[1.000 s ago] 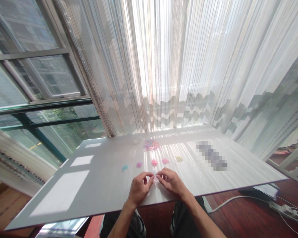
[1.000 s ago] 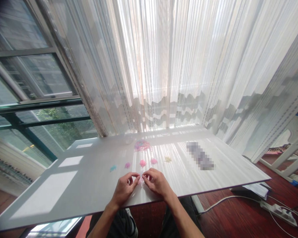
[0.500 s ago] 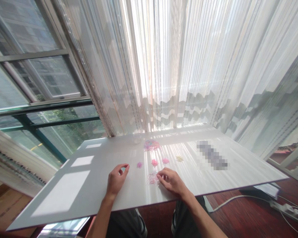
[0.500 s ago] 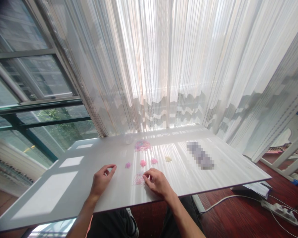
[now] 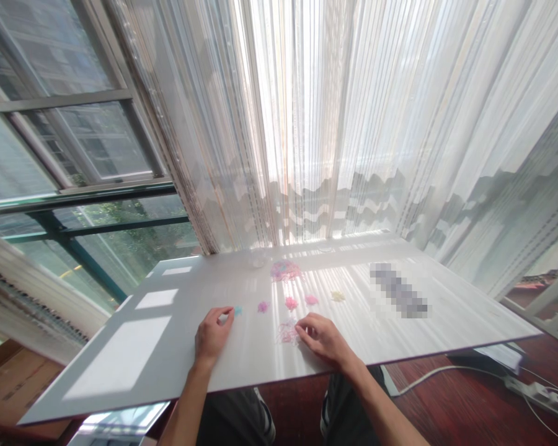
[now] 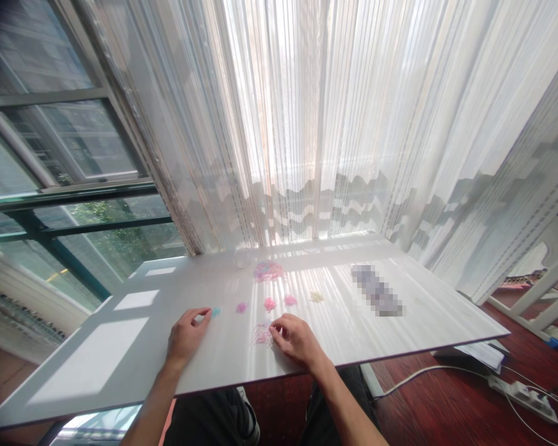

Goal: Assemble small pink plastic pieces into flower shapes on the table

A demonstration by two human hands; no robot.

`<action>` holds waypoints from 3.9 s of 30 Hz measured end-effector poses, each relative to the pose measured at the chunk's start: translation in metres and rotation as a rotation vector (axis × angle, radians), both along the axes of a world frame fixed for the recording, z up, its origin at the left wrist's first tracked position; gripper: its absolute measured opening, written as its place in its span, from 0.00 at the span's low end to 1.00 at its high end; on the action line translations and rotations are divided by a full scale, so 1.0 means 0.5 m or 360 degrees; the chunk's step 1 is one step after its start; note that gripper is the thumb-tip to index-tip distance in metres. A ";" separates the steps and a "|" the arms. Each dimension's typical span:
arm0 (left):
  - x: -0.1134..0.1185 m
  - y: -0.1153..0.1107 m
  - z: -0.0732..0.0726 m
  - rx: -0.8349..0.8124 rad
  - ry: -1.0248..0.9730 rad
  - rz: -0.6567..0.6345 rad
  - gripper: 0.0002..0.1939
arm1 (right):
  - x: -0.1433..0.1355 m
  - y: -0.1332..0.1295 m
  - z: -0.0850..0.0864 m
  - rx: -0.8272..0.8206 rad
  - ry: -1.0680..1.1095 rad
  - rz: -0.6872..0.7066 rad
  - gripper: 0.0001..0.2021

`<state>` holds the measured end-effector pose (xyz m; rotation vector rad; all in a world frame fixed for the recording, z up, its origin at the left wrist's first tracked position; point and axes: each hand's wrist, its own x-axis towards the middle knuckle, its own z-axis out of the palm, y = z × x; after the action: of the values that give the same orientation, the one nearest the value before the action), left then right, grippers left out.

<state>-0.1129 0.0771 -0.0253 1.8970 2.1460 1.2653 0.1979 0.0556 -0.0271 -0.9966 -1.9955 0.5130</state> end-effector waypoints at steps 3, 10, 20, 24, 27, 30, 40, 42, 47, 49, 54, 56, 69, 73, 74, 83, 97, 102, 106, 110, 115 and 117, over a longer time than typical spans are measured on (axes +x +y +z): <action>0.000 0.000 0.001 -0.0030 0.0024 0.0010 0.08 | 0.000 0.001 -0.001 0.0016 0.0001 0.0001 0.09; 0.005 -0.005 0.000 -0.0081 0.0076 0.0026 0.08 | 0.000 0.002 -0.003 0.0032 -0.0010 -0.0013 0.09; 0.020 -0.020 0.014 0.0190 0.0016 -0.0106 0.15 | 0.000 0.004 -0.005 0.0016 0.0034 -0.0021 0.08; 0.083 -0.068 0.026 -0.0056 0.0023 -0.0607 0.14 | 0.001 0.005 -0.007 0.0042 0.0046 -0.0022 0.08; 0.136 -0.102 0.031 -0.0288 0.0169 -0.0844 0.09 | 0.003 0.003 -0.005 0.0054 0.0029 -0.0033 0.08; 0.170 -0.114 0.031 -0.0310 0.0276 -0.0835 0.06 | 0.003 0.002 -0.003 0.0042 0.0018 -0.0039 0.08; 0.188 -0.105 0.021 -0.0268 0.0430 -0.0763 0.10 | 0.000 0.001 0.000 0.0026 0.0044 -0.0031 0.08; 0.187 -0.105 0.018 -0.0267 0.0388 -0.0759 0.11 | 0.000 0.000 0.001 0.0019 0.0046 -0.0036 0.08; 0.182 -0.105 0.020 -0.0280 0.0137 -0.0728 0.09 | 0.000 0.002 -0.001 0.0023 0.0048 -0.0027 0.08; 0.182 -0.100 0.024 -0.0261 -0.0019 -0.0772 0.10 | -0.001 0.002 0.000 0.0025 0.0055 -0.0020 0.08; 0.194 -0.079 0.032 -0.0259 -0.0378 -0.0936 0.13 | -0.003 -0.003 0.006 0.0034 0.0089 -0.0004 0.08; 0.200 -0.072 0.034 -0.0309 -0.0427 -0.0977 0.14 | -0.003 -0.004 0.007 0.0034 0.0096 0.0009 0.08; 0.212 -0.064 0.027 -0.0461 -0.0408 -0.1048 0.17 | 0.001 -0.003 0.004 0.0055 0.0107 0.0059 0.08; 0.212 -0.066 0.033 -0.0474 -0.0390 -0.1083 0.16 | 0.001 -0.003 0.002 0.0054 0.0087 0.0059 0.08; 0.213 -0.066 0.034 -0.0471 -0.0397 -0.1086 0.16 | 0.002 -0.003 0.002 0.0053 0.0077 0.0057 0.09; 0.225 -0.072 0.024 -0.0317 -0.0462 -0.1023 0.12 | 0.005 -0.005 0.003 0.0039 0.0027 0.0035 0.09; 0.224 -0.073 0.004 -0.0264 -0.0499 -0.1008 0.08 | 0.010 -0.010 -0.005 -0.0033 0.0021 0.0052 0.05; 0.227 -0.078 -0.004 -0.0323 -0.0480 -0.0974 0.08 | 0.012 -0.013 -0.005 -0.0060 0.0038 0.0049 0.05; 0.228 -0.080 -0.008 -0.0344 -0.0494 -0.0973 0.08 | 0.012 -0.014 0.000 -0.0095 0.0039 0.0034 0.05; 0.229 -0.081 -0.010 -0.0382 -0.0526 -0.1004 0.08 | 0.013 -0.017 0.003 -0.0133 0.0008 0.0024 0.05; 0.230 -0.082 -0.010 -0.0392 -0.0592 -0.1041 0.08 | 0.012 -0.019 0.002 -0.0119 -0.0027 0.0001 0.06; 0.230 -0.083 -0.009 -0.0370 -0.0609 -0.1051 0.07 | 0.011 -0.019 0.002 -0.0094 -0.0027 -0.0019 0.05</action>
<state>0.0019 0.0356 -0.0299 1.8370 1.2588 1.0617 0.2037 0.0459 -0.0263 -1.0516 -1.9984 0.5617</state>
